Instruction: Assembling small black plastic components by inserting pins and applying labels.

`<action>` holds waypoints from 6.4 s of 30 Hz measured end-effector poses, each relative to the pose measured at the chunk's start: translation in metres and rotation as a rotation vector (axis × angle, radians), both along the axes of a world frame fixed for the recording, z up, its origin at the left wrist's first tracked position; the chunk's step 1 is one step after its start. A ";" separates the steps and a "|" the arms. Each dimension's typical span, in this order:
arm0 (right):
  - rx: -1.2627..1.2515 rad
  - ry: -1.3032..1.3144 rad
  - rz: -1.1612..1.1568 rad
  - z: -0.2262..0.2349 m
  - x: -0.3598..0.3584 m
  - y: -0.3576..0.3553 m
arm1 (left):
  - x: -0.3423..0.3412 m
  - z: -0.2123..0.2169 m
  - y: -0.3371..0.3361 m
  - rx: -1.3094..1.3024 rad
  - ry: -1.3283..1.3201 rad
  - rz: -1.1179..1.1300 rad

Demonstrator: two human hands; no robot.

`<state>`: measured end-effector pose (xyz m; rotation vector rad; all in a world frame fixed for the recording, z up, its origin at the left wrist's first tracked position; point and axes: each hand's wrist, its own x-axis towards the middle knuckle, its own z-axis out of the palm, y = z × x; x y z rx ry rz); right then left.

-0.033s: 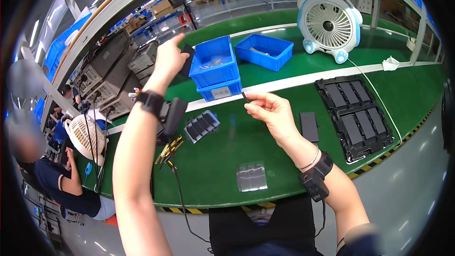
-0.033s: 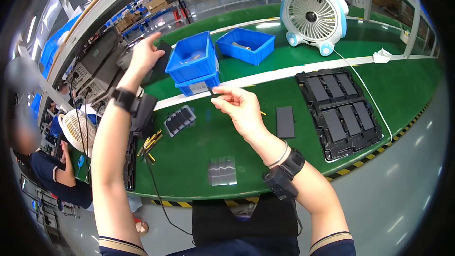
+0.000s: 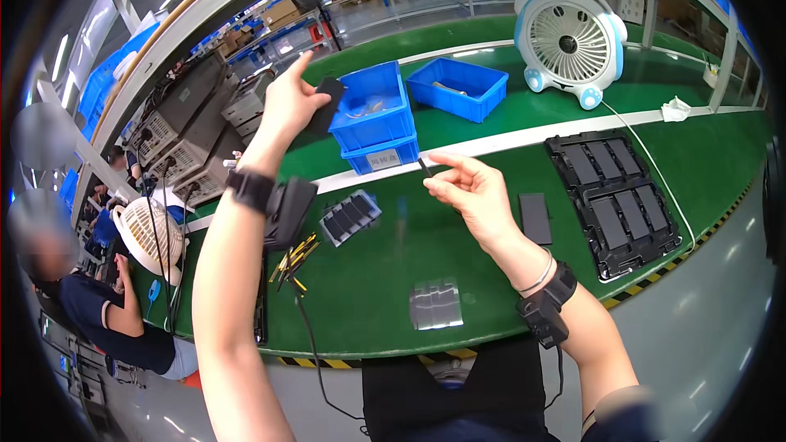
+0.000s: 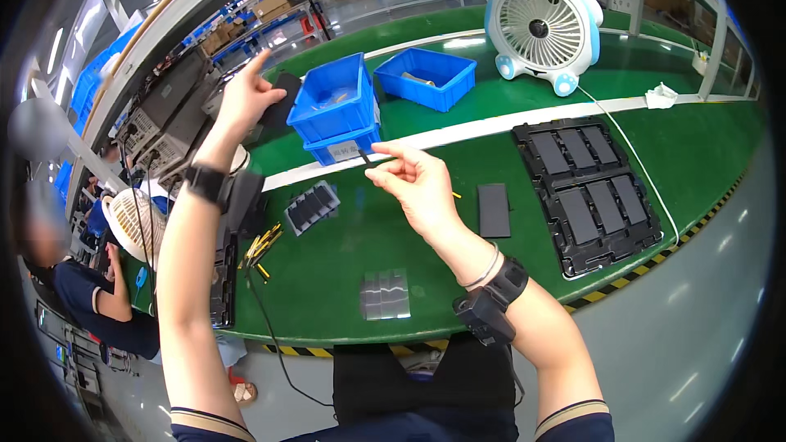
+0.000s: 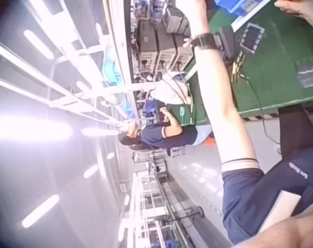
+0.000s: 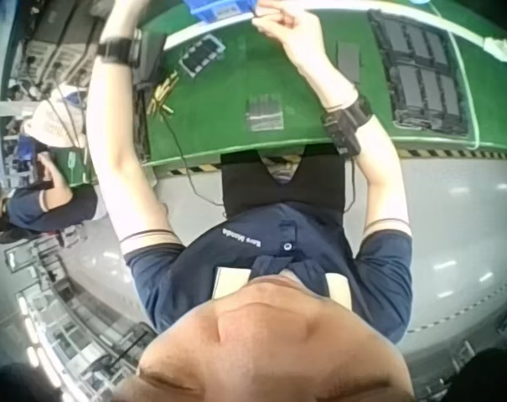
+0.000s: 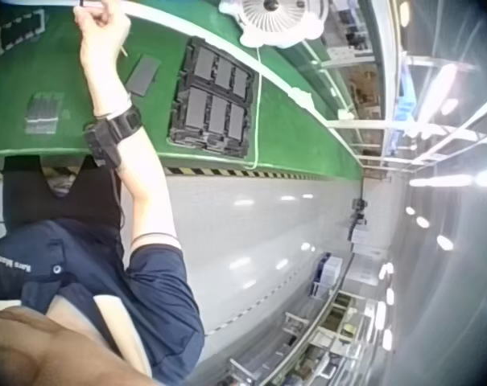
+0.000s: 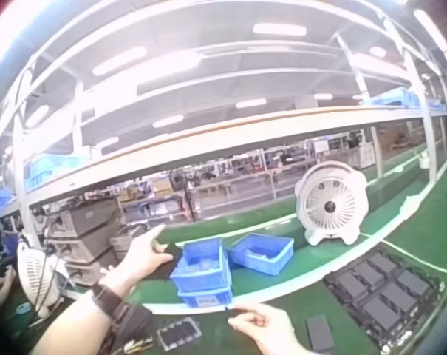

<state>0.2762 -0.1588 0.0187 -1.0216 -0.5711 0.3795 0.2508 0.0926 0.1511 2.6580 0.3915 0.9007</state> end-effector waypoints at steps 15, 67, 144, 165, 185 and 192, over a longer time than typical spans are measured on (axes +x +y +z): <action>-0.351 -0.513 0.163 0.012 -0.072 0.043 | -0.194 -0.167 -0.095 -1.119 -0.389 -0.250; -0.358 -0.276 0.231 -0.015 -0.081 0.045 | -0.174 -0.114 -0.061 -0.765 0.052 -0.285; -0.156 -0.078 0.539 -0.009 -0.092 0.040 | -0.233 -0.159 -0.090 -1.777 0.020 -0.665; -0.280 -0.272 0.222 -0.011 -0.087 -0.035 | -0.233 -0.157 -0.100 -1.698 0.136 -0.633; -0.100 0.091 0.127 -0.025 -0.126 -0.002 | -0.218 -0.166 -0.138 -2.004 0.141 -0.768; -0.187 -0.135 0.141 -0.008 -0.114 -0.024 | -0.227 -0.166 -0.132 -2.065 0.111 -0.790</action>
